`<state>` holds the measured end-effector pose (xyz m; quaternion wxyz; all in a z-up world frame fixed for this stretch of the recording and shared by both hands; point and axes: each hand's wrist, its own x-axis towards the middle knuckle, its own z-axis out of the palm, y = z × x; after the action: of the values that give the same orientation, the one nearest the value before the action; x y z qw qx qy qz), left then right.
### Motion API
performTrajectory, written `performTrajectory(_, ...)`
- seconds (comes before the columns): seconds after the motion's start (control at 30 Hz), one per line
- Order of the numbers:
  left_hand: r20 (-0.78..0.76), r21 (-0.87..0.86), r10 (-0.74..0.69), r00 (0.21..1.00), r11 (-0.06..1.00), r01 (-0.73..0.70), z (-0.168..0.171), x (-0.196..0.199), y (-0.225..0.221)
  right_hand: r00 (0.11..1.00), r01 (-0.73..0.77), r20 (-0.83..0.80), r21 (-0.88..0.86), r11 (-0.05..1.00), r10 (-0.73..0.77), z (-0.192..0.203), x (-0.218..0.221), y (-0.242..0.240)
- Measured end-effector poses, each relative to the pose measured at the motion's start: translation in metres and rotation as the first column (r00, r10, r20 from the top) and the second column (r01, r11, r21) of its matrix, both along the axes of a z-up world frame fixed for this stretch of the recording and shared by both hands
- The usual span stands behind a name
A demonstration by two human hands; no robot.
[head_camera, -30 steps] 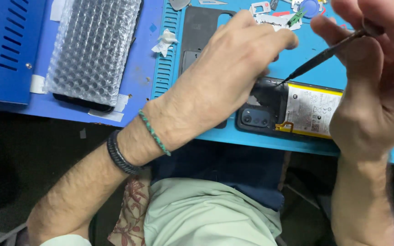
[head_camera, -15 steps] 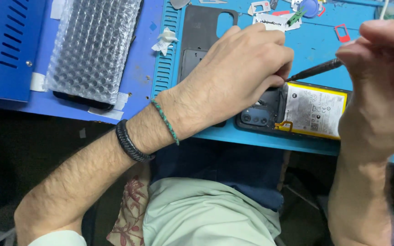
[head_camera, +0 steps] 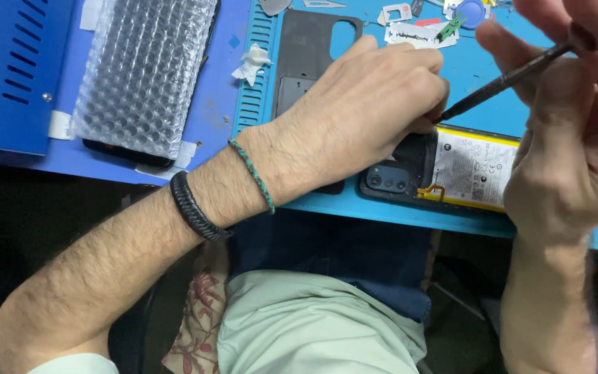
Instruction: Disassembling a smartphone by removing internal screws and components using a precision screwdriver
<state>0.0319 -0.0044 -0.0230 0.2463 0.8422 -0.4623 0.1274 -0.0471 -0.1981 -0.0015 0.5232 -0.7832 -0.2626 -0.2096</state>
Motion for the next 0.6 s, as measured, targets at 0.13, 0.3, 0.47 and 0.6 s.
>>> performTrajectory(0.13,0.026,-0.009,0.014,1.000,1.000,-0.014,-0.003,-0.002,-0.001,0.986,0.157,0.048,-0.007,0.987,-0.157,-0.017,0.005,-0.017)
performTrajectory(0.3,0.135,-0.009,0.046,0.990,0.999,-0.045,0.000,-0.006,0.000,1.000,0.000,0.016,-0.056,0.998,0.001,0.005,-0.003,0.003)
performTrajectory(0.47,0.218,0.029,0.077,0.973,0.996,-0.085,-0.001,-0.010,-0.001,0.995,0.097,0.009,-0.003,0.995,-0.097,-0.008,0.002,-0.011)
performTrajectory(0.6,0.286,0.086,0.101,0.953,0.988,-0.131,0.001,-0.013,-0.002,0.998,-0.002,-0.055,-0.016,1.000,0.001,0.000,-0.008,-0.003)
